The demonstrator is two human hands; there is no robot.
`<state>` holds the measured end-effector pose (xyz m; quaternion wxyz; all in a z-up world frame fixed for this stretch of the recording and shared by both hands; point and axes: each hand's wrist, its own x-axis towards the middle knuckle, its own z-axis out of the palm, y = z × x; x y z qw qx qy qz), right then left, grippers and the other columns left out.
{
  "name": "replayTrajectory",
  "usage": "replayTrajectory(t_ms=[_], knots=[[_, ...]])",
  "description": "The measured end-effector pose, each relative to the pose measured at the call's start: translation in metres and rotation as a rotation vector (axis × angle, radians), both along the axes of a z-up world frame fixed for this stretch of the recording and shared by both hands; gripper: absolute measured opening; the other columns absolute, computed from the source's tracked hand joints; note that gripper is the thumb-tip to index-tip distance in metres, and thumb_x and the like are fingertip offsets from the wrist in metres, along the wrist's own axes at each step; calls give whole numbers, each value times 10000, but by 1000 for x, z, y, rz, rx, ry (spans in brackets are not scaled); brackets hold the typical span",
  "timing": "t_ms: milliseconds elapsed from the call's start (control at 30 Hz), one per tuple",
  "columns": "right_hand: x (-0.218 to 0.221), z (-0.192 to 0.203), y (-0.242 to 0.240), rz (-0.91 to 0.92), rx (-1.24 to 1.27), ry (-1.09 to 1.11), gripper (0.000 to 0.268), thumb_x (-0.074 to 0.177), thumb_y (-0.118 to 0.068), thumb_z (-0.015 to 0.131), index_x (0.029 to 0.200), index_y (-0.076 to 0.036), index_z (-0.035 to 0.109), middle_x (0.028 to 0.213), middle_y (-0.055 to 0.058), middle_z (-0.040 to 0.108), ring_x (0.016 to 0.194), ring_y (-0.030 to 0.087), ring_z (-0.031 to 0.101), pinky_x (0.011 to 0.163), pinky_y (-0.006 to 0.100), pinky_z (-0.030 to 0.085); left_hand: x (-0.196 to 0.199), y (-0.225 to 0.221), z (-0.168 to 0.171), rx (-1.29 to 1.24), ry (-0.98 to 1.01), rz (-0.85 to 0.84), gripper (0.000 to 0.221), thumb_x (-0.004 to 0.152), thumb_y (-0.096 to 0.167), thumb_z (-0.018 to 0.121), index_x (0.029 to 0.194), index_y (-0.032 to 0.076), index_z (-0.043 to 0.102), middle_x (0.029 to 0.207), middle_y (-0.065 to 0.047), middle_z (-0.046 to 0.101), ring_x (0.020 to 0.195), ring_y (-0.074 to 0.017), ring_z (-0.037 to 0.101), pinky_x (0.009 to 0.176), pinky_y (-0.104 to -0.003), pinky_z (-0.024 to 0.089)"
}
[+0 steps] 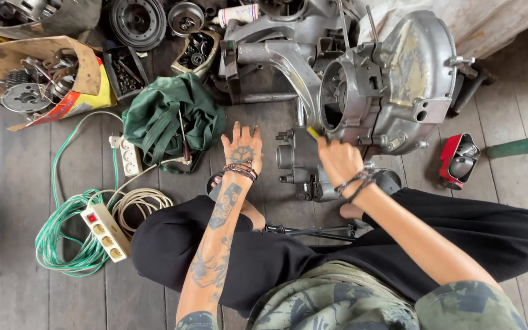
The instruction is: The person uses a yellow measuring tool to inspect various dimensions and points on a motorcycle engine casing.
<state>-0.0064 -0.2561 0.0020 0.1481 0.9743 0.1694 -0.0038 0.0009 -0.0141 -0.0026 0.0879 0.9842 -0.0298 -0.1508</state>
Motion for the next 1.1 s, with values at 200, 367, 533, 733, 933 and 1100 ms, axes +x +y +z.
replayTrajectory(t_ms=[200,367,533,733,933,1100], knots=[[1,-3,-11,65,75,-44,255,908,-72,548,1126,-102,676,738,109,685,618,346,726,537,472,585,1,-7,5,1,2,23,719,869,229,789,1505,96,482,1451,-182,523,1510,-381,281,1144,-669,276],[27,-18,16,173,33,-226,82,842,-79,603,867,-117,672,615,44,642,556,258,690,490,385,558,3,-7,7,-5,16,-29,707,883,233,767,1509,86,472,1442,-192,521,1506,-389,285,1133,-671,286],[92,-46,52,224,-82,88,211,876,-110,598,754,-153,764,714,22,748,705,231,739,605,357,566,1,-5,3,-17,-7,-62,703,872,212,778,1497,84,483,1435,-201,523,1499,-402,296,1123,-671,303],[130,-75,83,190,-220,269,198,889,-143,625,831,-148,813,811,68,780,785,258,751,664,399,574,-1,3,3,-10,31,-67,681,896,237,752,1505,118,471,1452,-180,514,1506,-372,303,1143,-639,305],[129,-22,80,138,-271,383,208,938,-108,613,967,-135,818,931,73,790,934,257,755,786,402,574,-3,9,-7,-27,8,-73,681,889,238,761,1491,89,481,1435,-205,509,1488,-397,318,1122,-648,322],[128,-35,71,140,-258,262,162,907,-85,656,906,-127,812,876,86,780,902,264,753,735,422,588,1,4,-6,7,-2,-87,684,880,216,763,1494,119,477,1429,-178,511,1489,-378,321,1116,-645,327]])
